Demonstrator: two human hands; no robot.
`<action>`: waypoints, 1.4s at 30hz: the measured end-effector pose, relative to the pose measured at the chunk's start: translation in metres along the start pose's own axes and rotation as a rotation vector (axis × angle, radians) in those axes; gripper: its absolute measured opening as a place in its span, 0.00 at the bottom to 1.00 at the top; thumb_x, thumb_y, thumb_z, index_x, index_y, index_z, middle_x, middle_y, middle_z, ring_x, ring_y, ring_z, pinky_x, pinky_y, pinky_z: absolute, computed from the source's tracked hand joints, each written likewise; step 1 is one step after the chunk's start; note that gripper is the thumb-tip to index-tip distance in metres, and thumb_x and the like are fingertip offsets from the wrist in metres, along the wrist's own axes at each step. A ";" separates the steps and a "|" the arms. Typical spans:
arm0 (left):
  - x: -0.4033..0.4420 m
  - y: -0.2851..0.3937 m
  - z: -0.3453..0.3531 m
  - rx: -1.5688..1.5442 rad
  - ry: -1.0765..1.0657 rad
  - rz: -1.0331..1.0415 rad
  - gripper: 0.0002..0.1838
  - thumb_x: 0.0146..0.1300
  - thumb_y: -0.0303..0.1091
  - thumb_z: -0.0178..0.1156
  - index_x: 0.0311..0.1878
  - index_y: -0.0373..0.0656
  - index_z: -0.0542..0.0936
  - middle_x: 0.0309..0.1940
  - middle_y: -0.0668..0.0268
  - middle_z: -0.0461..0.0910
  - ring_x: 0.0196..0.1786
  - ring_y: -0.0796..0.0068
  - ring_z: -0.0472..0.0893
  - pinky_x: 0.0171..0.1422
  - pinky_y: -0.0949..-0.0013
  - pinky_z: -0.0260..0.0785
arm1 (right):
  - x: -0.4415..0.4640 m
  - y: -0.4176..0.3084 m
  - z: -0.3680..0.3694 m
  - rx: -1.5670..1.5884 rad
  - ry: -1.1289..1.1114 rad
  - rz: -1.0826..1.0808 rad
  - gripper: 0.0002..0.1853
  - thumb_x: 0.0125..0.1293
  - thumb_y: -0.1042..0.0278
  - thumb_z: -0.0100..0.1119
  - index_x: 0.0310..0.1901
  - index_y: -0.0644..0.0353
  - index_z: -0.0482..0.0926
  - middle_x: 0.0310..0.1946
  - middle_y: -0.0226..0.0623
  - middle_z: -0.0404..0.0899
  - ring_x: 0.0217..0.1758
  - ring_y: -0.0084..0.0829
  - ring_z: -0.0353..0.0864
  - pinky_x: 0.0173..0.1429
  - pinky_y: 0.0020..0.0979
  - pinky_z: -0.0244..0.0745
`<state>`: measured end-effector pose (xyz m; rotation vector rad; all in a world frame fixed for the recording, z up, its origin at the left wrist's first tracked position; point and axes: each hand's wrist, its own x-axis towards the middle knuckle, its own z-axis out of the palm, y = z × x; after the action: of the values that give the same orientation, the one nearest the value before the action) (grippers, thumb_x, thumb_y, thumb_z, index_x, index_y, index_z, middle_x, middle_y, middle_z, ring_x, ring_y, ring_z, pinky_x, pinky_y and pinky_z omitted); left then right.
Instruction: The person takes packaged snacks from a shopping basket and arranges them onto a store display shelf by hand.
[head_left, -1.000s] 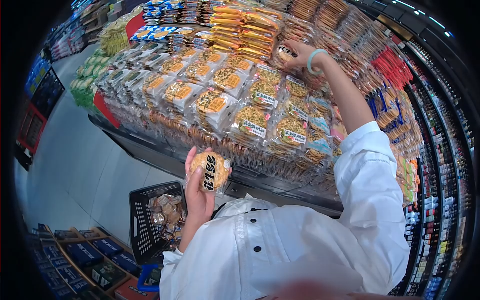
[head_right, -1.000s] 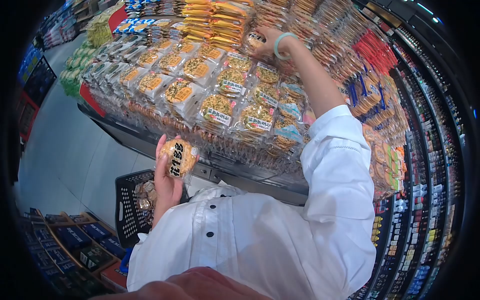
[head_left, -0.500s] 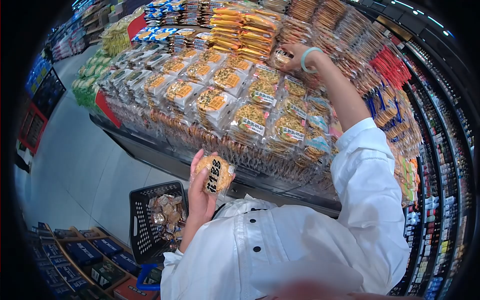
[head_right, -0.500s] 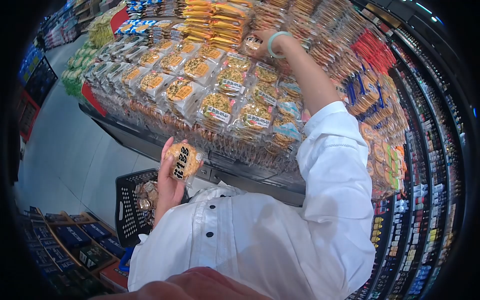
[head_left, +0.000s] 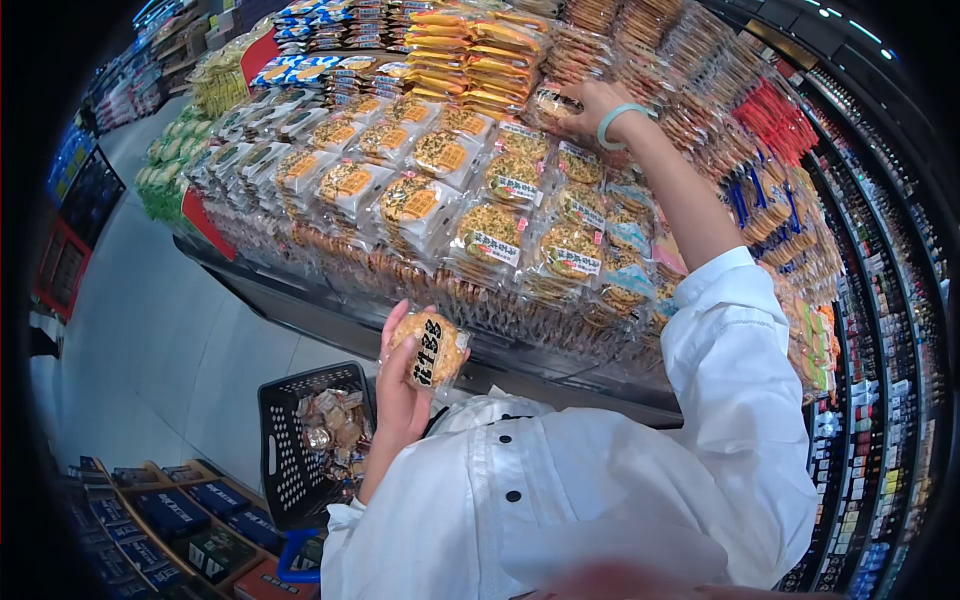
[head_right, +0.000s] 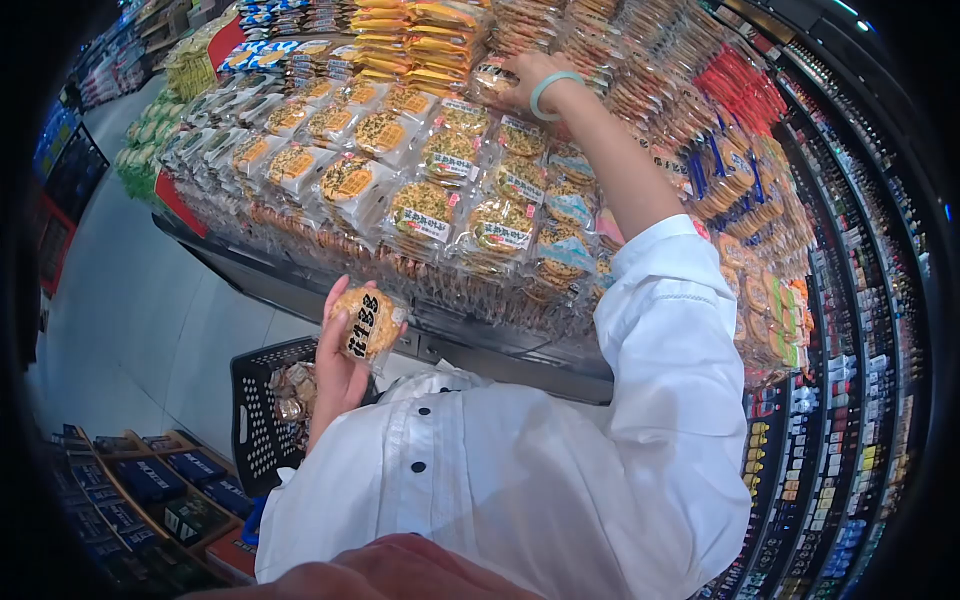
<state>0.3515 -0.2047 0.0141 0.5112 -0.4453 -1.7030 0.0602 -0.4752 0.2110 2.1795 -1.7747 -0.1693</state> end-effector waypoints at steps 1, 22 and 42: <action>0.000 0.000 0.000 0.009 0.004 0.006 0.28 0.71 0.38 0.47 0.72 0.51 0.56 0.67 0.55 0.64 0.63 0.54 0.71 0.63 0.38 0.69 | 0.002 0.000 0.001 -0.018 0.003 -0.003 0.31 0.59 0.47 0.62 0.63 0.49 0.74 0.56 0.44 0.79 0.61 0.43 0.76 0.65 0.46 0.67; 0.002 -0.004 0.070 -0.239 -0.264 0.297 0.33 0.74 0.53 0.39 0.76 0.54 0.45 0.75 0.57 0.50 0.75 0.55 0.57 0.75 0.45 0.55 | -0.200 -0.147 -0.031 0.633 0.357 -0.843 0.47 0.48 0.47 0.72 0.65 0.64 0.62 0.61 0.53 0.67 0.60 0.50 0.69 0.63 0.44 0.64; -0.003 -0.018 0.112 -0.081 -0.304 -0.135 0.52 0.63 0.78 0.29 0.74 0.41 0.54 0.71 0.56 0.60 0.71 0.62 0.64 0.75 0.60 0.55 | -0.241 -0.096 -0.024 0.659 0.144 -0.980 0.45 0.40 0.58 0.76 0.62 0.61 0.65 0.57 0.45 0.67 0.61 0.48 0.67 0.63 0.43 0.61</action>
<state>0.2746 -0.1964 0.0977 0.2259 -0.5667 -1.9300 0.1039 -0.2207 0.1762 3.2441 -0.5658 0.4028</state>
